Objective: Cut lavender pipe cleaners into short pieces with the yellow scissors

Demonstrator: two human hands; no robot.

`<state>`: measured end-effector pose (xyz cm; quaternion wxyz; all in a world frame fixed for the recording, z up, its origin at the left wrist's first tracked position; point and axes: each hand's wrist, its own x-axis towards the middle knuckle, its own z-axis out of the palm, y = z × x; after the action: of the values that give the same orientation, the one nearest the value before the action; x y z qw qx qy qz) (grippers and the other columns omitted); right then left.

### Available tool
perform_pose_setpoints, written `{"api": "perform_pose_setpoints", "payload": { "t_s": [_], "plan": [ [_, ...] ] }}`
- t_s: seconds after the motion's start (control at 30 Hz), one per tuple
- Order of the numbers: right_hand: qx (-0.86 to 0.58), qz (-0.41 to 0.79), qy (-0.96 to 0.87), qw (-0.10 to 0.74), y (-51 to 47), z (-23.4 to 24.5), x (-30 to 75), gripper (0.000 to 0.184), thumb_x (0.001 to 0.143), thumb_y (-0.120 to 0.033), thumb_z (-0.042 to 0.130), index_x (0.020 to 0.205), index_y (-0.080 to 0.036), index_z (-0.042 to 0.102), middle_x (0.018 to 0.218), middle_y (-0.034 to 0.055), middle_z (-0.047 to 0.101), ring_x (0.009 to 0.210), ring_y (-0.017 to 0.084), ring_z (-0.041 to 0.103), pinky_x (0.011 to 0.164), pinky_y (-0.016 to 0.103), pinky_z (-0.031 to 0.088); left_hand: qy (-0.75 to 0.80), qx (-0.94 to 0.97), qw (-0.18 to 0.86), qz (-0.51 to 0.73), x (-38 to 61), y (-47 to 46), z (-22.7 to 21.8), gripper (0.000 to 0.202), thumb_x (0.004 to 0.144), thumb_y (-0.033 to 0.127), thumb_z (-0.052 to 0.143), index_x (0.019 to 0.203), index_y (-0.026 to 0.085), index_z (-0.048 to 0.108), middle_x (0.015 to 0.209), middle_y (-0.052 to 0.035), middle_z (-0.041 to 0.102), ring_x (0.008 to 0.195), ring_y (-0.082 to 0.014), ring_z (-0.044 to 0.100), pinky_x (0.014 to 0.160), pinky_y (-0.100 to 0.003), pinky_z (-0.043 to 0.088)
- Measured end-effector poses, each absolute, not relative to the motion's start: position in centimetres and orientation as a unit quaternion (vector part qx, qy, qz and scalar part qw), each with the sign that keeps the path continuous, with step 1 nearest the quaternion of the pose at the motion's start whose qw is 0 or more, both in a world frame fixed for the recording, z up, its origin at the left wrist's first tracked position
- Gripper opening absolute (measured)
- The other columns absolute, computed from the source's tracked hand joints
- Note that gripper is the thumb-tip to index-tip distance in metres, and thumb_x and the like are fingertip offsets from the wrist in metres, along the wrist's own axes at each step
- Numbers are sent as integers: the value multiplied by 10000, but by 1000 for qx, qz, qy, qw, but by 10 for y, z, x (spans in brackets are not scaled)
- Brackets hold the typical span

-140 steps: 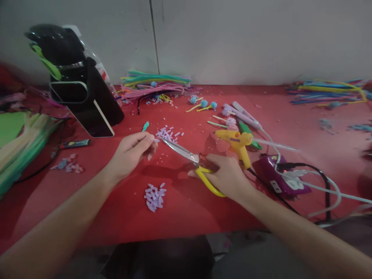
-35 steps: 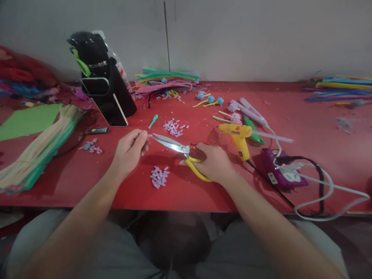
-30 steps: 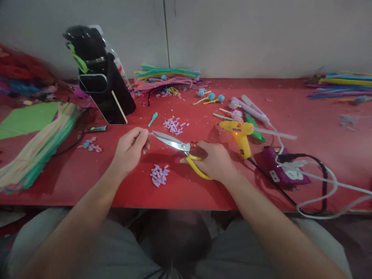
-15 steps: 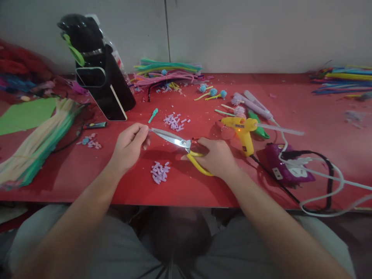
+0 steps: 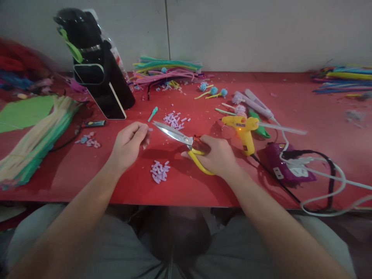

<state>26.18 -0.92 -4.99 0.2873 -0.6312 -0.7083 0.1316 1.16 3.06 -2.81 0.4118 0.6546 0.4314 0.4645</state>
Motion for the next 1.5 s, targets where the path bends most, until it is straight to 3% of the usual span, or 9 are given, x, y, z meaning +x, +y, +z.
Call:
{"api": "perform_pose_setpoints", "payload": {
  "t_s": [0.73, 1.5],
  "plan": [
    [-620, 122, -719, 290, -9, -51, 260, 566, 669, -741, 672, 608, -205, 498, 526, -8, 479, 517, 123, 419, 510, 274, 300, 435, 657, 408, 461, 11, 28, -24, 291, 975, 305, 506, 724, 173, 572, 606, 3, 537, 541, -84, 490, 515, -208, 418],
    [-625, 132, -719, 275, -9, -49, 260, 600, 657, -781, 659, 602, -212, 475, 517, -19, 432, 503, 115, 370, 492, 276, 288, 436, 645, 418, 468, 9, 30, -28, 298, 968, 344, 528, 723, 178, 558, 572, 24, 471, 504, -78, 428, 474, -217, 351]
  ]
}}
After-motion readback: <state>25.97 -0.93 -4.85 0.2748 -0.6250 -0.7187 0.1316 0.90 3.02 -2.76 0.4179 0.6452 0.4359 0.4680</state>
